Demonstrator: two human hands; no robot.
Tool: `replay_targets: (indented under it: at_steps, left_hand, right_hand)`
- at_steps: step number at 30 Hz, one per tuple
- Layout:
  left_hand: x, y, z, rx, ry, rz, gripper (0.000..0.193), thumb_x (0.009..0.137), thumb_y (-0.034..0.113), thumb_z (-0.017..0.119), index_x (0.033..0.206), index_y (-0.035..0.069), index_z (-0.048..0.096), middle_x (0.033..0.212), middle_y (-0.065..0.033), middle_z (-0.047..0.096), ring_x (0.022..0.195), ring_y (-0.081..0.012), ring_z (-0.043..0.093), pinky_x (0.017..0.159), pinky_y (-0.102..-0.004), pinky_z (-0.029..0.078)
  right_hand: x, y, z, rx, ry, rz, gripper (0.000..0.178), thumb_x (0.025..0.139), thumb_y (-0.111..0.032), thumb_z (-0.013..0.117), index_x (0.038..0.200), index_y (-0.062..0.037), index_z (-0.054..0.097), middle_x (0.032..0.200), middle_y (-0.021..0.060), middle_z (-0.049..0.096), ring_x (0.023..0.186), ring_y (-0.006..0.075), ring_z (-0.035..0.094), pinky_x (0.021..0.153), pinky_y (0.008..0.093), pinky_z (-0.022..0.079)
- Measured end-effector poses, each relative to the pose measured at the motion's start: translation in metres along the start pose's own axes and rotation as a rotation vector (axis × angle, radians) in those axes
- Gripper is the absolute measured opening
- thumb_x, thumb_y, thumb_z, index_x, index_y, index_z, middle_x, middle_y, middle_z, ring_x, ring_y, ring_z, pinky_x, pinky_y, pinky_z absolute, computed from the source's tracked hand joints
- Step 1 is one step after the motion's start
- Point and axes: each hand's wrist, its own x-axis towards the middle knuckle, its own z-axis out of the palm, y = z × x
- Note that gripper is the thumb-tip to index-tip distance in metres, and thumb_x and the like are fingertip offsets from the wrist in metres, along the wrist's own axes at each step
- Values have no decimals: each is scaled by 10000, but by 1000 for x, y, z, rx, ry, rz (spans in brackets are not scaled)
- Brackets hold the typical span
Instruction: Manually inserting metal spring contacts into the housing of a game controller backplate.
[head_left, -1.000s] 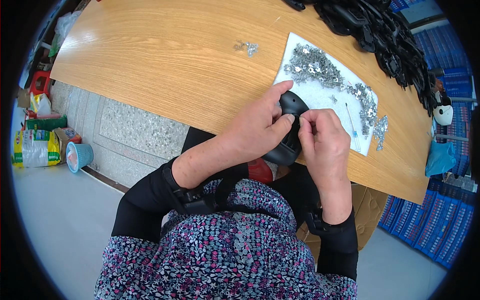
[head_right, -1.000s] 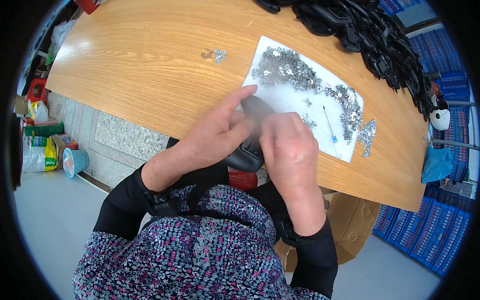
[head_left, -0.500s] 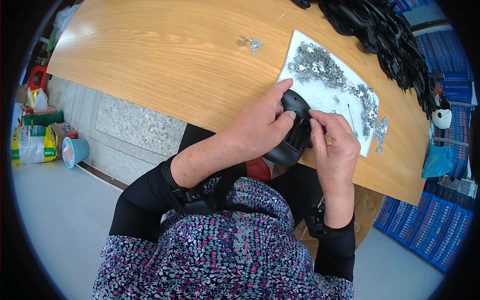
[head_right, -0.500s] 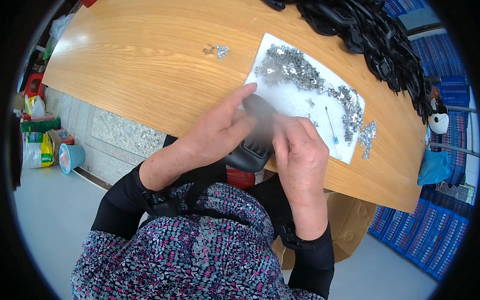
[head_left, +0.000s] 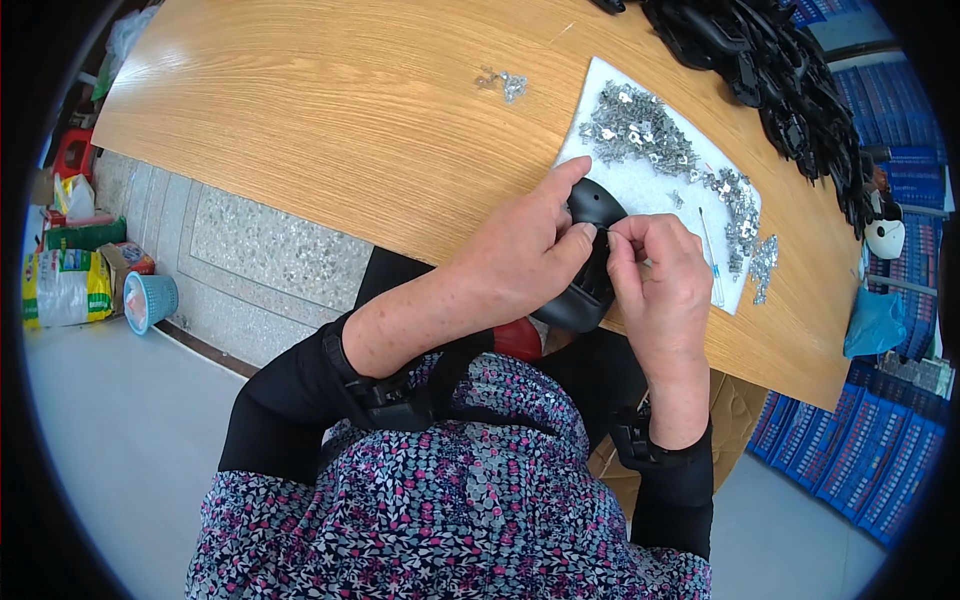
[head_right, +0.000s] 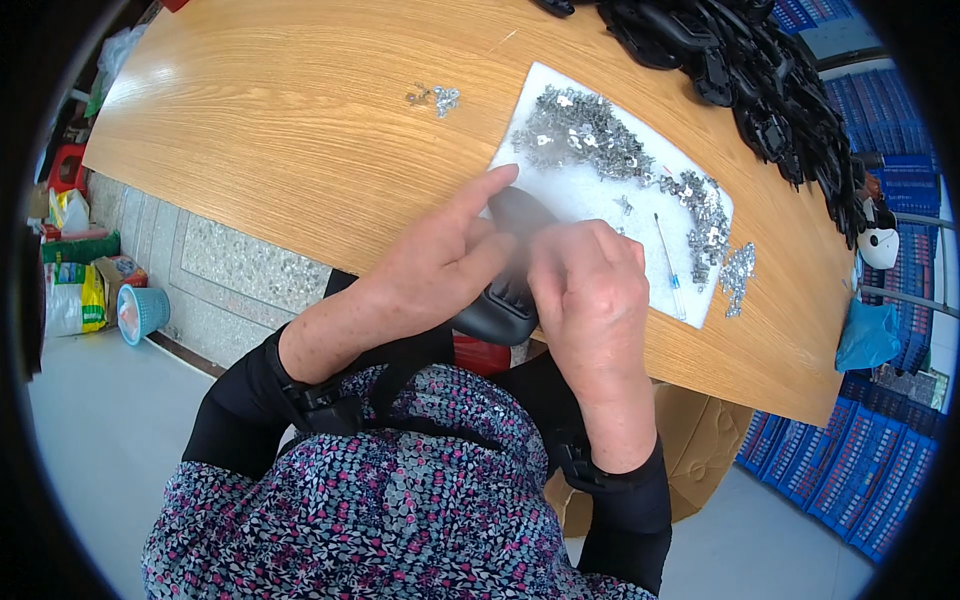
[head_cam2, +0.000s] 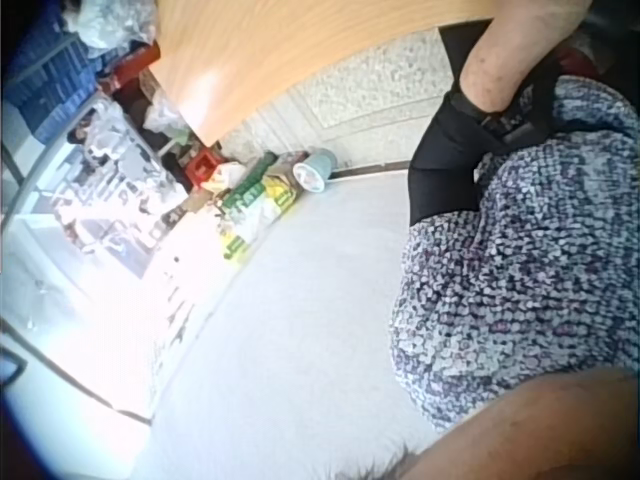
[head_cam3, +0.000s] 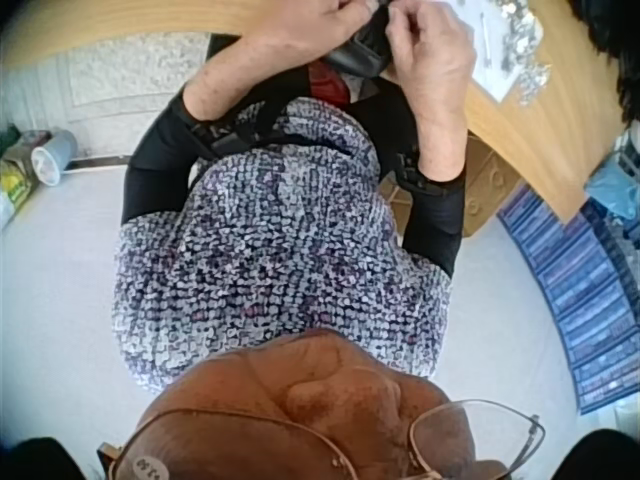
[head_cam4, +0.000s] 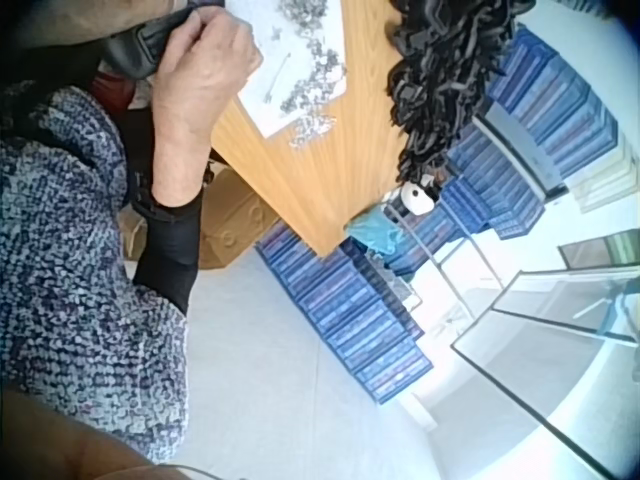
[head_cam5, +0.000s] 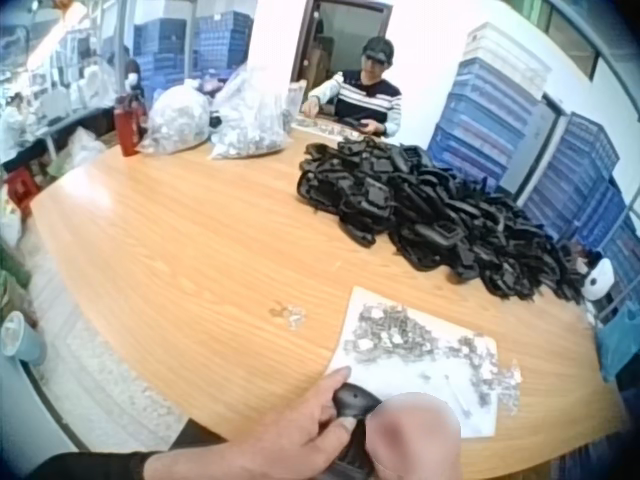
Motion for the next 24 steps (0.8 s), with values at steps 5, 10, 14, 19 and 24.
replay_targets:
  at_steps: [5,10,14,19,24]
  left_hand:
    - [0,2,-1,16,-9,-8,610,982,155,542,1508,-65,326,814,-84,630,776,-155,595,740,-319,488]
    - [1,2,-2,36,-14,-17,615,976,162,546,1505,-65,330,820,-99,638,784,-172,610,743,-331,493]
    - [2,1,-2,50,-10,-5,615,974,163,548,1502,-67,333,815,-104,639,787,-180,617,743,-336,496]
    - [3,-2,0,34,2,18,607,977,152,542,1498,-78,332,816,-107,640,789,-181,616,746,-333,497]
    - [4,-6,1,-30,0,13,609,982,133,545,1504,-82,317,815,-82,633,780,-156,601,734,-320,494]
  right_hand:
    - [3,1,-4,84,-25,47,127,798,-7,684,918,-34,652,898,132,645,829,378,617,746,443,504]
    - [3,0,-8,5,-59,35,115,796,-9,686,902,-31,648,892,130,642,841,368,618,772,440,497]
    - [6,-3,-8,-82,-81,-39,109,783,-5,687,881,-29,645,879,123,632,872,335,622,831,425,476]
    - [4,-10,-6,-195,-68,-156,167,750,-19,702,910,-31,653,888,108,620,903,299,618,886,419,453]
    - [-8,-9,-8,-241,-56,-228,345,729,-15,708,1072,-23,680,915,102,616,923,293,611,933,445,443]
